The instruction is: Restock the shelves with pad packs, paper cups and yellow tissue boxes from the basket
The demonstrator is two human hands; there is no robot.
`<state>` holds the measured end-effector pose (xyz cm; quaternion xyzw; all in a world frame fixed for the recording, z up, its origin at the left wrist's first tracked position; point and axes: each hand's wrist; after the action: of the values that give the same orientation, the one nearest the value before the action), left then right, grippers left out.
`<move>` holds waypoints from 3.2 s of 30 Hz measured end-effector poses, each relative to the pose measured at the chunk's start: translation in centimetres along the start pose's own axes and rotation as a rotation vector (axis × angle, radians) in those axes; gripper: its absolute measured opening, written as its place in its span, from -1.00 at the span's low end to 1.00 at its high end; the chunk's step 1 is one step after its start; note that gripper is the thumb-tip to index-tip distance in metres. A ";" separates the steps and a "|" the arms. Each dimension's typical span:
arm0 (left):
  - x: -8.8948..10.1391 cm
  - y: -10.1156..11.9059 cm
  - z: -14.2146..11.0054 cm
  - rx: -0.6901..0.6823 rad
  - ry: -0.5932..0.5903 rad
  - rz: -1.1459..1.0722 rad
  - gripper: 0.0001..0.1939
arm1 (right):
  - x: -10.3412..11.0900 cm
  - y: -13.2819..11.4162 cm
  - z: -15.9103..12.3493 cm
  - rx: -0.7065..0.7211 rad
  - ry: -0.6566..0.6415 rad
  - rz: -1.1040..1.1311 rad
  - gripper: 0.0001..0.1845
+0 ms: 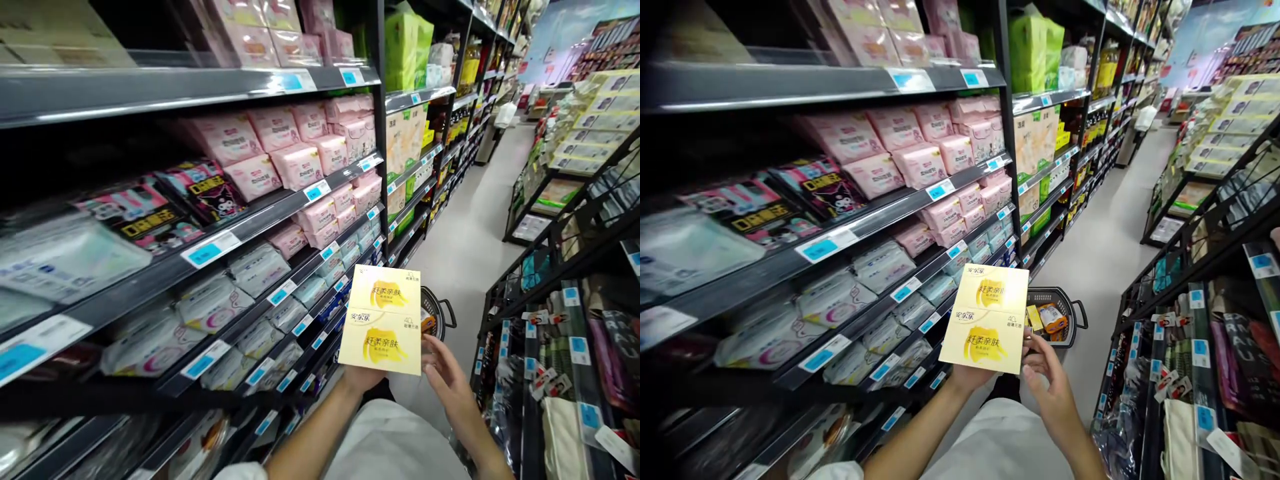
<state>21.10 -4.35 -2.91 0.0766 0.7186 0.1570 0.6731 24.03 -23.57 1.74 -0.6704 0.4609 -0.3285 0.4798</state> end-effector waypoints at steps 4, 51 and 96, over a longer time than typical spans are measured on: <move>0.6 -0.1 -1.2 -0.047 -0.009 0.023 -0.30 | -0.9 -0.9 -1.6 0.005 -0.111 -0.002 -0.31; 1.8 1.8 -5.5 -0.186 0.255 0.072 -0.44 | -1.9 -0.2 -4.5 0.083 -0.109 0.104 -0.35; 0.6 5.4 -9.8 -0.473 0.495 0.128 -0.43 | -6.1 -0.7 -2.7 0.020 -0.341 0.148 -0.47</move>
<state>10.77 -0.27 -1.29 -0.0769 0.7977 0.3748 0.4662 19.66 -18.74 3.26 -0.6757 0.4177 -0.1785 0.5806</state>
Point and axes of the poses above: each hand's wrist, its own z-axis towards the middle knuckle, its own x-axis out of the back of the hand, y = z × x, and after that the axes turned 13 degrees about -x, right-handed
